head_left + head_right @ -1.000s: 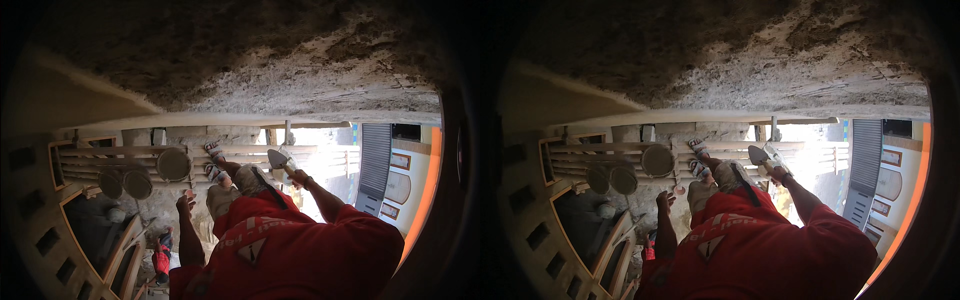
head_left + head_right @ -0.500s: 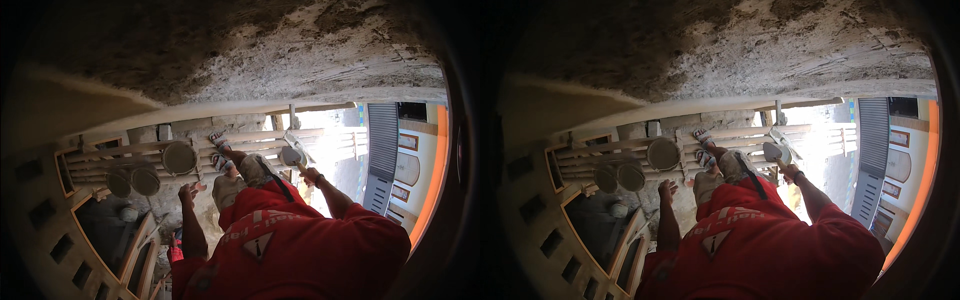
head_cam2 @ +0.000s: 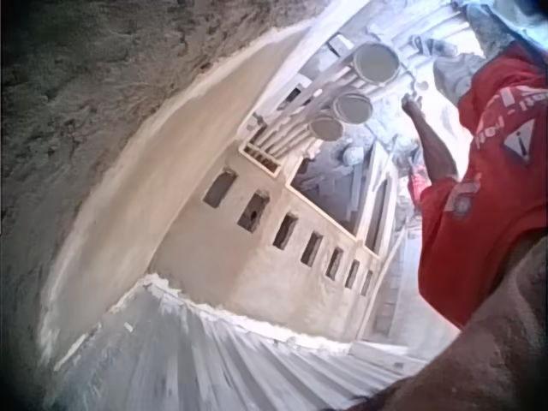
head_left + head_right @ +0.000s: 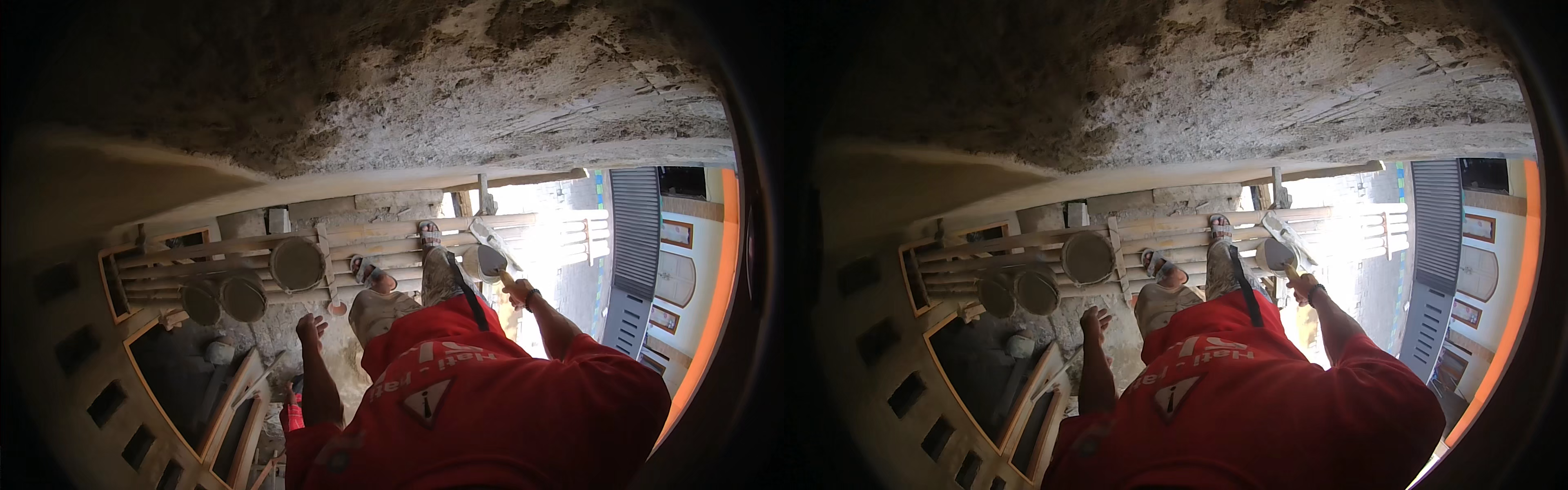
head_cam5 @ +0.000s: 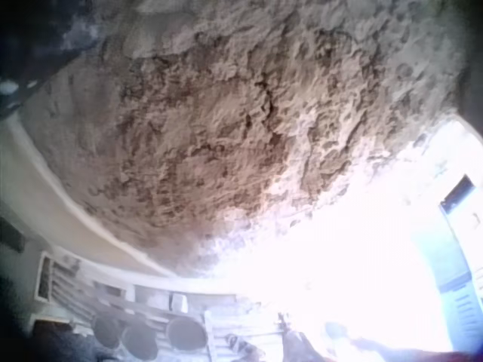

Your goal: The person applies cement mixture to a wall using a trowel and handles buckets of the mixture.

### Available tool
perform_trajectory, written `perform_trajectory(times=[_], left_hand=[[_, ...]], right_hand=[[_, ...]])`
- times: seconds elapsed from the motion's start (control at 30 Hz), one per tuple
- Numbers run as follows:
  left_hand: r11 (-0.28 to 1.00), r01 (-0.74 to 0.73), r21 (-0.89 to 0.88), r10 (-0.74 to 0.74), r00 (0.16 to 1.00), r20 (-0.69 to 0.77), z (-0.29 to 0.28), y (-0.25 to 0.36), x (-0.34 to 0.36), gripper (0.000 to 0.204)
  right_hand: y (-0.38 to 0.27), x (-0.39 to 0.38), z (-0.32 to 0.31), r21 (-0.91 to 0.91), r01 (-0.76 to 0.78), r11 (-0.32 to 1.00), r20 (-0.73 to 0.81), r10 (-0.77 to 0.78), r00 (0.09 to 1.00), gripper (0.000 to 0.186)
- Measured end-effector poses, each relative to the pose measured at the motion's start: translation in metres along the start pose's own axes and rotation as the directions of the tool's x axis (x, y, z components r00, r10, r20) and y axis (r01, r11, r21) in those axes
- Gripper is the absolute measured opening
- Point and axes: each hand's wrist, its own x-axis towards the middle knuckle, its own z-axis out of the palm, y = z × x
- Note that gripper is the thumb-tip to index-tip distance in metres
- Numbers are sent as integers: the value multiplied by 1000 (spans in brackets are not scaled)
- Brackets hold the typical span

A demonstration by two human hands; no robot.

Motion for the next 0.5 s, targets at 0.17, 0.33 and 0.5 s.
perform_trajectory(times=[0.17,0.33,0.5], left_hand=[[1000,-2,-24,2,1000,-22,22,-11,1,41],[999,-22,-43,22,1000,1,86,-12,-8,38],[990,-51,-132,69,988,139,177,9,-9,39]], right_hand=[[-36,3,-30,-2,70,998,45,-70,997,26],[-41,18,-76,-33,100,994,42,-98,994,25],[-33,41,-136,-31,91,995,20,-91,996,25]])
